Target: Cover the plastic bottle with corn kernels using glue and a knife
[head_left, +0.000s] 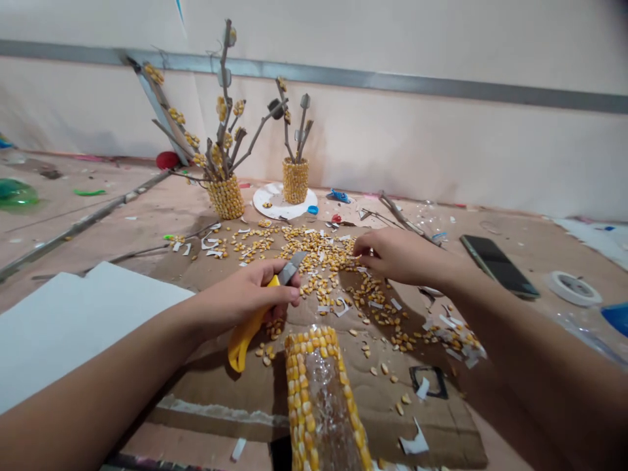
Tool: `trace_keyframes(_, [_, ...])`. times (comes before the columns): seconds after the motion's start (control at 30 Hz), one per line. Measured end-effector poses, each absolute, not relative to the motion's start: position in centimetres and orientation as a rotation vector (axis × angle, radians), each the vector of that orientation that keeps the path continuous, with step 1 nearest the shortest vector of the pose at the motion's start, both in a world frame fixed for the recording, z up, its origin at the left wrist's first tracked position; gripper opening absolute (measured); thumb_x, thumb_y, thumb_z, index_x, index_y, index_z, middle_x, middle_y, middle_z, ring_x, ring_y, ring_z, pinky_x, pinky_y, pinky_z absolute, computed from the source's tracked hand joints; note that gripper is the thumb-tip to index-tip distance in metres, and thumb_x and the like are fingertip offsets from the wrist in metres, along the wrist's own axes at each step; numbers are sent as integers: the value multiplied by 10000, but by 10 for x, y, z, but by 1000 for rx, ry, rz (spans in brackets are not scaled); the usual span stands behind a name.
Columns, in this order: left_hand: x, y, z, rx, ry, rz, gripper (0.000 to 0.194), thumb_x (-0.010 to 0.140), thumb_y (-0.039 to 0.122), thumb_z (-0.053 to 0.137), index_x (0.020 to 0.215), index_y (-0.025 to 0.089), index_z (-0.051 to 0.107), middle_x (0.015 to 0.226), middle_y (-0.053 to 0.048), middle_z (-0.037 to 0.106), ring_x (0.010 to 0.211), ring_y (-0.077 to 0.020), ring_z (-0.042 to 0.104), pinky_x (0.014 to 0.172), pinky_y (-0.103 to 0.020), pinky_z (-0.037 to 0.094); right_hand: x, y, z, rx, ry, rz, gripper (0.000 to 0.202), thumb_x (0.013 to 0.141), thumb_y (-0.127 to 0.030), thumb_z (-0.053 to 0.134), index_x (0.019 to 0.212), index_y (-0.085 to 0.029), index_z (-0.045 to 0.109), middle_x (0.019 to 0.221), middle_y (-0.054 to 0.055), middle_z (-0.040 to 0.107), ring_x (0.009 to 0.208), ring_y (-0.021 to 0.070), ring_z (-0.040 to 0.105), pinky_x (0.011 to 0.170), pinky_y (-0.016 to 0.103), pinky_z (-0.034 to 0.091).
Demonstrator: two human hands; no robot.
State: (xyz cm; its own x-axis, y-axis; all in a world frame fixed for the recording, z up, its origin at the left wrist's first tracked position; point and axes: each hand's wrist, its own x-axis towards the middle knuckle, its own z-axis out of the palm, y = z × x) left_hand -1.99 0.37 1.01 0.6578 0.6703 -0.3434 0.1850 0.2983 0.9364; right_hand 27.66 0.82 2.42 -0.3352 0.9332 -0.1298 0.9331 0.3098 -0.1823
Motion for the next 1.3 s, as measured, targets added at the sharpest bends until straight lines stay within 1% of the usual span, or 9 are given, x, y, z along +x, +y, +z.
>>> trace_keyframes(0.13, [-17, 6, 6, 1110, 870, 452, 285, 779, 344, 832, 865, 178, 618, 746, 1, 639, 538, -80, 532, 475, -178, 402, 271, 8, 19, -1754, -2608, 314, 250, 936, -170, 592, 1027, -194, 824, 1020, 90, 811, 890, 213, 681, 763, 321, 439])
trace_keyframes(0.3, [-16, 7, 6, 1031, 895, 476, 256, 790, 326, 821, 839, 162, 631, 709, -15, 640, 503, -79, 541, 433, -167, 397, 259, 6, 12, -1844, -2646, 270, 205, 915, -209, 639, 953, -223, 840, 910, 84, 802, 813, 194, 656, 709, 305, 398])
trace_keyframes(0.47, [-15, 6, 8, 1017, 911, 475, 246, 790, 309, 809, 838, 157, 622, 689, -2, 631, 487, -74, 546, 425, -150, 412, 251, 6, 4, -1932, -2602, 158, 251, 933, -245, 585, 901, -195, 829, 891, 111, 801, 744, 197, 622, 631, 324, 312])
trace_keyframes(0.57, [-15, 5, 8, 1012, 911, 471, 235, 796, 311, 798, 840, 158, 625, 687, -2, 633, 480, -77, 543, 416, -152, 415, 249, 7, 2, -1969, -2574, 138, 290, 952, -283, 563, 860, -178, 818, 874, 128, 796, 712, 200, 610, 609, 334, 288])
trace_keyframes(0.8, [-15, 5, 7, 1008, 903, 452, 216, 812, 307, 788, 853, 154, 641, 685, -8, 630, 489, -82, 559, 423, -159, 418, 244, 8, -1, -2101, -2491, 134, 345, 979, -342, 543, 828, -165, 798, 837, 151, 778, 677, 205, 603, 599, 340, 310])
trace_keyframes(1.03, [-13, 5, 9, 1008, 932, 437, 264, 761, 317, 830, 837, 160, 632, 692, 2, 629, 500, -79, 560, 444, -166, 424, 242, 9, 0, -2110, -2456, 186, 217, 867, -295, 618, 818, -165, 784, 808, 149, 755, 659, 212, 582, 596, 340, 326])
trace_keyframes(1.23, [-13, 5, 8, 1021, 922, 436, 325, 729, 354, 866, 848, 151, 642, 691, 7, 623, 505, -70, 555, 450, -155, 422, 252, 12, 1, -2019, -2421, 417, 114, 832, -248, 652, 790, -193, 742, 770, 60, 743, 644, 155, 577, 576, 298, 353])
trace_keyframes(1.3, [-14, 6, 7, 1030, 914, 435, 330, 737, 365, 865, 864, 150, 649, 697, 6, 623, 506, -71, 553, 444, -155, 417, 253, 12, 1, -1984, -2417, 476, 107, 836, -223, 648, 787, -189, 736, 767, 48, 742, 643, 142, 578, 572, 285, 360])
